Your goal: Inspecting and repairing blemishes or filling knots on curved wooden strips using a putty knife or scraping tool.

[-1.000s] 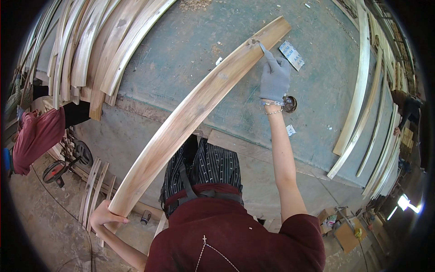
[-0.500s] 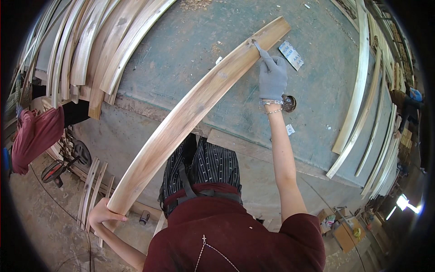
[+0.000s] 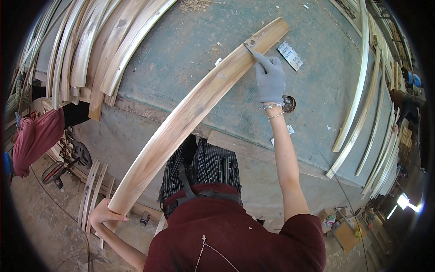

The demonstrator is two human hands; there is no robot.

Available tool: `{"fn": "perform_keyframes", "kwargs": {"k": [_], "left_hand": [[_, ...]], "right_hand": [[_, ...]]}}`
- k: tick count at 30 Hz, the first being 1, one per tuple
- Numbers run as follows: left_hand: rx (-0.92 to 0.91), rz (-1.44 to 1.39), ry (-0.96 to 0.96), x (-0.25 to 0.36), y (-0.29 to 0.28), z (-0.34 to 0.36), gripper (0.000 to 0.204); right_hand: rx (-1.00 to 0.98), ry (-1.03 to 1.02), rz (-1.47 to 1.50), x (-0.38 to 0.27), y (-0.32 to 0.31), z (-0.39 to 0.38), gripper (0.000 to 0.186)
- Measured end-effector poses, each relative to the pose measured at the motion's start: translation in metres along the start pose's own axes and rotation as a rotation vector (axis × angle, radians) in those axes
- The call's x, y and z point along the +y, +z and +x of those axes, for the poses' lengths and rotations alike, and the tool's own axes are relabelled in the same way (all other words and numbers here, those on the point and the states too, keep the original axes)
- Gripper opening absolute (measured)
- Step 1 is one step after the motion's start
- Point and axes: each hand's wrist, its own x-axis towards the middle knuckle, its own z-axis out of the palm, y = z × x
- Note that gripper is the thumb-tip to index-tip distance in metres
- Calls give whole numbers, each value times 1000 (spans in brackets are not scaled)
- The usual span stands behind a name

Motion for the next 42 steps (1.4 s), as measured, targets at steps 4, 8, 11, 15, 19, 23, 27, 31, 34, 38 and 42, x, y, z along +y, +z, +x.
{"fn": "perform_keyframes", "kwargs": {"k": [4,8,11,15,19,23,27,31,34,38,42], "left_hand": [[10,47,10,7,1,-3,44],[-6,26,-1,14,3,-3,41],[-14,-30,-7,11,4,-2,39],[23,-99,-23,2,8,4,40],[214,-8,97,-13,18,16,40],[623,201,40,-17,42,36,38],[1531,630,293,-34,59,81,48],[1796,639,283,-28,61,86,59],[1809,678,262,-29,59,84,58],[1800,707,270,-29,54,81,58],[1780,712,252,-29,52,75,58]], "right_hand": [[58,52,-21,2,-2,9,26],[2,7,-49,-7,-4,1,25],[-56,24,158,-4,-4,-1,24],[-214,593,828,0,-20,7,30],[-199,659,1013,12,-26,-8,36],[-115,738,1152,25,-27,-26,37],[112,791,1141,27,-32,-42,38],[100,766,1023,26,-36,-55,37],[57,762,893,26,-35,-58,37],[52,677,751,38,-21,-58,37],[118,400,513,50,-8,-57,35]]}}
